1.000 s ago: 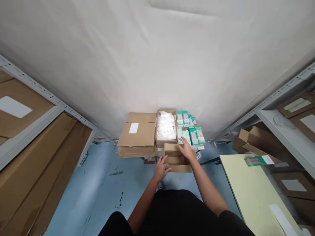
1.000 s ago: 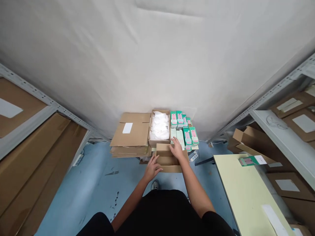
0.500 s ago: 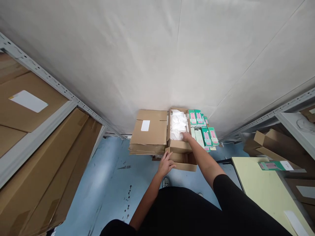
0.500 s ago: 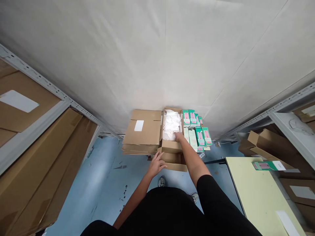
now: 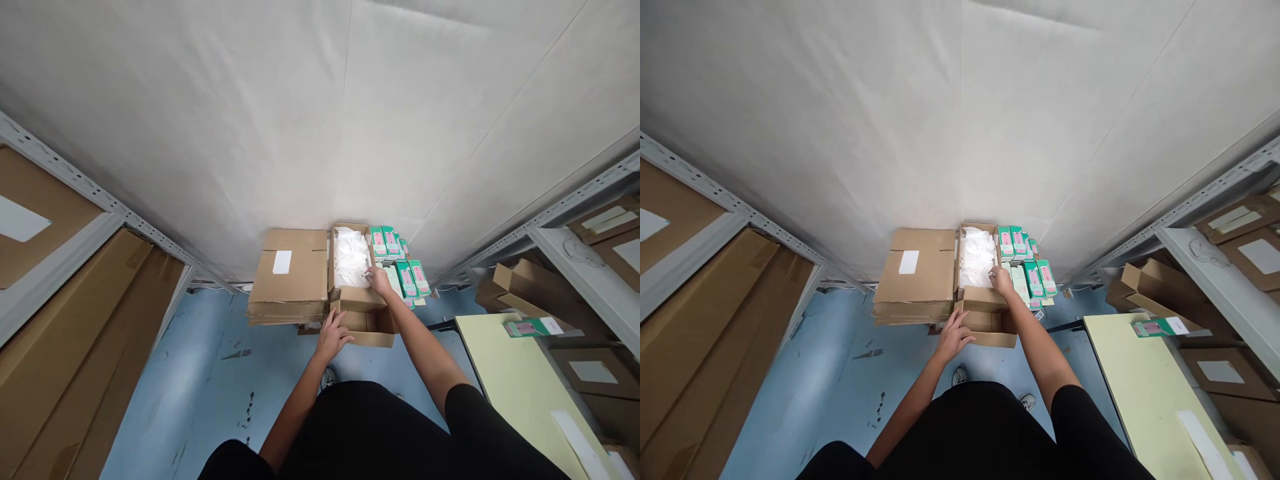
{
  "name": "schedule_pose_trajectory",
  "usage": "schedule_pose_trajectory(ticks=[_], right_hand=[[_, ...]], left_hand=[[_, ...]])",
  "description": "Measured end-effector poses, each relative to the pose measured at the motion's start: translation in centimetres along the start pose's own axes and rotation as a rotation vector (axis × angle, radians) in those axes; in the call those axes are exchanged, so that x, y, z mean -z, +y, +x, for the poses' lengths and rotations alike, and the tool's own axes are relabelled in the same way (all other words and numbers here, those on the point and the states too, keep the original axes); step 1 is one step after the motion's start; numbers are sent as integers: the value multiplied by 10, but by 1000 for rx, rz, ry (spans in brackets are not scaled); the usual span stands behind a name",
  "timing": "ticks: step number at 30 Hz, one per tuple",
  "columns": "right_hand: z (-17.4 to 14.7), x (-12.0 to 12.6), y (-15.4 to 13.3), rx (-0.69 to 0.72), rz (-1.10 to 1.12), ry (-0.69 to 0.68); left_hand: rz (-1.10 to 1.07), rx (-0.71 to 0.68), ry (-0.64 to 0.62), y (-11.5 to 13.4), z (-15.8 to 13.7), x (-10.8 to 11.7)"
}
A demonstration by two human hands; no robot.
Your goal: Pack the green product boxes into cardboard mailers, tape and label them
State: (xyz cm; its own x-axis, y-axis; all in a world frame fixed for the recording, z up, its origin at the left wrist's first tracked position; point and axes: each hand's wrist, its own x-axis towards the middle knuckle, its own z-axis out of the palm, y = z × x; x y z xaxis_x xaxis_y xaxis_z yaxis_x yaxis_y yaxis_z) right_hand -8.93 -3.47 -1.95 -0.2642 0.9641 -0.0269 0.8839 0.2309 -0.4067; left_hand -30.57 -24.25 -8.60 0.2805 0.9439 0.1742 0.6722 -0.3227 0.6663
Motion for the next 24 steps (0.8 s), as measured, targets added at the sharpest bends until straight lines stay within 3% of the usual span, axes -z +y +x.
schedule_pose_trajectory(ticks=[3, 8, 12, 17, 24], right_hand=[[-30, 9, -3, 90, 213, 147], [-103, 7, 4, 187, 365, -9], [-149, 17, 27, 130, 421, 95], [-185, 60, 79, 46, 371, 264], [-258, 111, 189, -187, 322, 496]], left_hand=[[13, -6, 26, 7, 6, 1], [38, -40, 47, 23, 15, -2], [64, -80, 43, 43, 24, -11], [79, -116, -7, 81, 45, -41], [53, -277, -126, 153, 89, -116]])
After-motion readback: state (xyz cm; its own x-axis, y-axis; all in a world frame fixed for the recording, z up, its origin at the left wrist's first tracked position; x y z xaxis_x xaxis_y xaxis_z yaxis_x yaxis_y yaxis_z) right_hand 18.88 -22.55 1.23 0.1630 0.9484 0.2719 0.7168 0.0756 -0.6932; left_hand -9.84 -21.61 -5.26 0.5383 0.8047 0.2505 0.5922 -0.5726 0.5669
